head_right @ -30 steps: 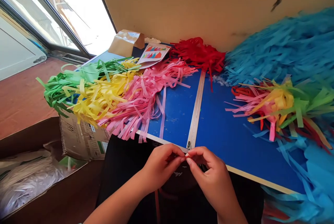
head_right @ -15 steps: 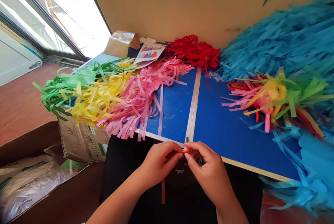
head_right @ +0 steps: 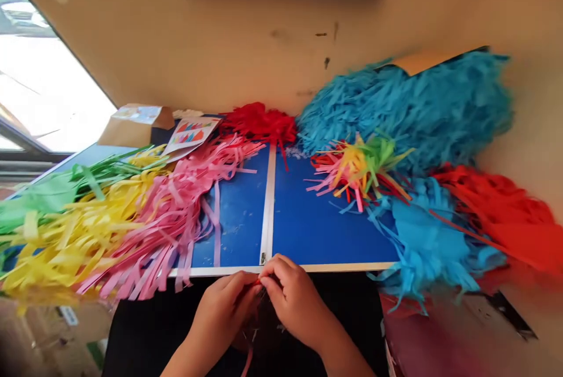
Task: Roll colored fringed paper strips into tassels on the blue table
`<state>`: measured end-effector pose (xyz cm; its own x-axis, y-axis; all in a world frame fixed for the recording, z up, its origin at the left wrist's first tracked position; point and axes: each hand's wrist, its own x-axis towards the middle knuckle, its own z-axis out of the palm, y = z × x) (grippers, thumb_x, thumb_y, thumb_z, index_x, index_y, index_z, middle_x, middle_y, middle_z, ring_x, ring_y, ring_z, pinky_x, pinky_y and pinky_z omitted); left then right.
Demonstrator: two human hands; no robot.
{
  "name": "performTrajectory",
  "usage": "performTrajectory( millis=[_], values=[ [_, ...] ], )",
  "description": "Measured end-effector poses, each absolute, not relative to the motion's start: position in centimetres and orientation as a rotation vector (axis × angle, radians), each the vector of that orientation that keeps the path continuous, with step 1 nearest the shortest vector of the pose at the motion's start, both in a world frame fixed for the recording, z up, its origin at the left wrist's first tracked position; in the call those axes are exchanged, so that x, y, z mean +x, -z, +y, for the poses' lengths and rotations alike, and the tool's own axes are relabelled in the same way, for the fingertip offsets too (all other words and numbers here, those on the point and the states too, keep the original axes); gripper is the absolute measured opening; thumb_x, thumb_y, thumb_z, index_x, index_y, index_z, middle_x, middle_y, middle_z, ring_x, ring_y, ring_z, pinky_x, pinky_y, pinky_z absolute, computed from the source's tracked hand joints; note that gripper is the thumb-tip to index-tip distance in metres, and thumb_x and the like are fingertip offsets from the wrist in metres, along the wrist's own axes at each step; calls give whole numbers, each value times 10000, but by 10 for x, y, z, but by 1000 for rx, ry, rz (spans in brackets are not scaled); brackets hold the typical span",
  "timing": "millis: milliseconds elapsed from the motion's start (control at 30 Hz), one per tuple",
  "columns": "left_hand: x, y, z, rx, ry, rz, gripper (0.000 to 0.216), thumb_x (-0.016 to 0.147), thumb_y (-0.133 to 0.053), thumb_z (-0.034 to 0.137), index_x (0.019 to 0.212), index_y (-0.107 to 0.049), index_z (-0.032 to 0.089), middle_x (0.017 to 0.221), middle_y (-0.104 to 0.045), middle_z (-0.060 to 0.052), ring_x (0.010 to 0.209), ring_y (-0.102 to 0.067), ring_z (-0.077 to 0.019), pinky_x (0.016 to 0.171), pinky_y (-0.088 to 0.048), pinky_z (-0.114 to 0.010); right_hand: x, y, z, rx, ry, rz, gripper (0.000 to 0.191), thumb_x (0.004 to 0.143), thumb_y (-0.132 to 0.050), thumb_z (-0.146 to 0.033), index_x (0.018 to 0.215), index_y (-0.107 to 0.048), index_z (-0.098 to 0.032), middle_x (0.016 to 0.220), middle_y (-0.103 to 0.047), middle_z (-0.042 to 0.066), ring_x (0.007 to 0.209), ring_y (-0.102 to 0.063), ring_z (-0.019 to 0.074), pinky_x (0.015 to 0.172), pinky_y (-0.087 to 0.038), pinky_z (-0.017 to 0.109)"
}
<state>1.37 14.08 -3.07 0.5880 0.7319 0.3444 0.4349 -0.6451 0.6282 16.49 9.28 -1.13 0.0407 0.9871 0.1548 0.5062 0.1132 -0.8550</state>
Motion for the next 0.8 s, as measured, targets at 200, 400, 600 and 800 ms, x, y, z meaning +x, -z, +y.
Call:
performTrajectory(
  millis=[200, 400, 600, 800],
  values=[
    [21, 22, 136, 2431, -866, 874, 209, 853, -449, 241, 672, -542, 194, 560, -569, 13, 504, -547, -113, 454, -382, -185, 170, 6, 84, -1502, -582, -1544, 137, 872, -380, -172, 779, -474, -208, 769, -529, 1, 715, -505, 117, 649, -412, 233],
    [27, 25, 133, 2324, -775, 782, 132, 850, -470, 235, 810, -592, 205, 728, -645, -10, 628, -607, -123, 557, -462, -189, 176, -4, 75, -1514, -573, -1563, 118, 860, -403, -160, 788, -482, -211, 786, -535, 0, 732, -515, 116, 674, -420, 235],
    [31, 21, 126, 2253, -728, 784, 165, 865, -441, 226, 809, -592, 194, 738, -649, -16, 661, -603, -131, 603, -468, -216, 178, -9, 69, -1507, -640, -1569, 91, 831, -445, -167, 803, -517, -214, 789, -542, -9, 731, -529, 112, 660, -425, 220],
    [32, 17, 120, 2228, -736, 828, 145, 843, -477, 233, 801, -603, 175, 698, -646, -24, 637, -581, -127, 587, -432, -220, 184, 0, 68, -1512, -737, -1571, 131, 854, -462, -255, 770, -556, -220, 780, -573, 3, 747, -545, 129, 666, -432, 234]
  ],
)
